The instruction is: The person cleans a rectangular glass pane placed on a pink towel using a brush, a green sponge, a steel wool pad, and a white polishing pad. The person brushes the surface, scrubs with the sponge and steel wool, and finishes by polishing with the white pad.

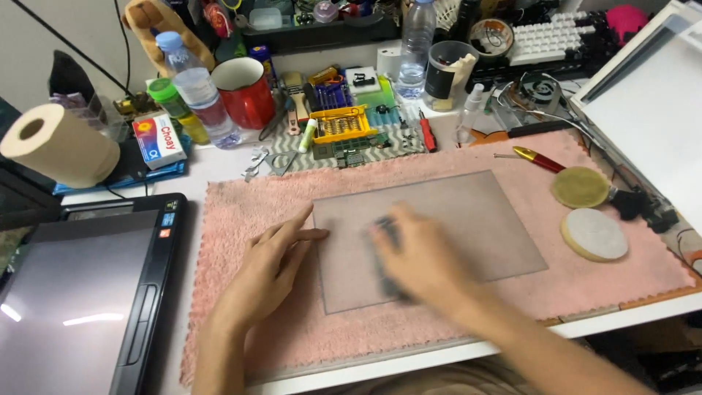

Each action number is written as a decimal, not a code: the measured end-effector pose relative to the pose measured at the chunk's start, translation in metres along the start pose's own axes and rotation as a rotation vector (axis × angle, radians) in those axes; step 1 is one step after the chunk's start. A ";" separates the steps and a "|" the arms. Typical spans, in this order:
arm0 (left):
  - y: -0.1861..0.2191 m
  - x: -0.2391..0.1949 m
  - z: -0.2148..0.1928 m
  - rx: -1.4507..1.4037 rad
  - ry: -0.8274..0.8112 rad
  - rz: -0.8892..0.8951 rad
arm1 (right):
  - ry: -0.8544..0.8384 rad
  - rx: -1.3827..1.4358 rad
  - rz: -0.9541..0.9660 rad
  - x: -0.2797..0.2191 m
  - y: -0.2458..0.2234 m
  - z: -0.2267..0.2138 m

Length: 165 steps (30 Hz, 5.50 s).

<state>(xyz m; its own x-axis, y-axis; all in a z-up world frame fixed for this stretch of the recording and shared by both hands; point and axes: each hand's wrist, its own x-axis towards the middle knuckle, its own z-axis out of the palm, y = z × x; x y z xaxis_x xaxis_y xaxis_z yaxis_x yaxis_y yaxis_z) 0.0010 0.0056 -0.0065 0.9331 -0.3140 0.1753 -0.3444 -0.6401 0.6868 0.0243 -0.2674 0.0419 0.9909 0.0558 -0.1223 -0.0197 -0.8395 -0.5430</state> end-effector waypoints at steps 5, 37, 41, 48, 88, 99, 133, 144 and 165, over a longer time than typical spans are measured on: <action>-0.001 0.007 0.007 0.040 0.043 -0.138 | -0.041 -0.173 -0.401 -0.007 -0.048 0.089; -0.003 0.008 0.029 0.223 0.118 0.061 | 0.151 -0.146 -0.511 0.069 0.052 -0.081; 0.002 0.005 0.016 0.239 0.095 -0.006 | 0.116 -0.095 -1.016 0.110 0.018 -0.021; -0.005 -0.002 0.006 0.179 0.170 0.017 | 0.211 -0.092 -1.467 0.172 -0.032 0.043; -0.013 0.000 0.008 0.034 0.165 0.022 | 0.021 -0.727 -1.387 0.057 0.020 0.056; 0.000 0.009 0.002 -0.002 0.151 0.071 | 0.003 -0.609 -1.423 -0.014 0.031 0.054; 0.005 0.009 -0.003 0.037 0.107 -0.031 | -0.580 1.078 -0.283 0.137 0.010 0.004; 0.005 0.009 -0.005 0.161 0.075 -0.059 | -0.220 0.061 -1.065 0.128 0.011 0.044; -0.020 0.003 0.008 0.332 0.123 0.040 | -0.344 0.250 -0.966 0.087 0.039 -0.016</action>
<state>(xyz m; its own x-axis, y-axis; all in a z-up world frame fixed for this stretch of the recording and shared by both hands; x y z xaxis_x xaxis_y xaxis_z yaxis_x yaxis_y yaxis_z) 0.0102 0.0122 -0.0253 0.9169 -0.2696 0.2945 -0.3768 -0.8282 0.4149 0.1119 -0.3044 0.0235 0.5097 0.8244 0.2461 0.6922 -0.2231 -0.6864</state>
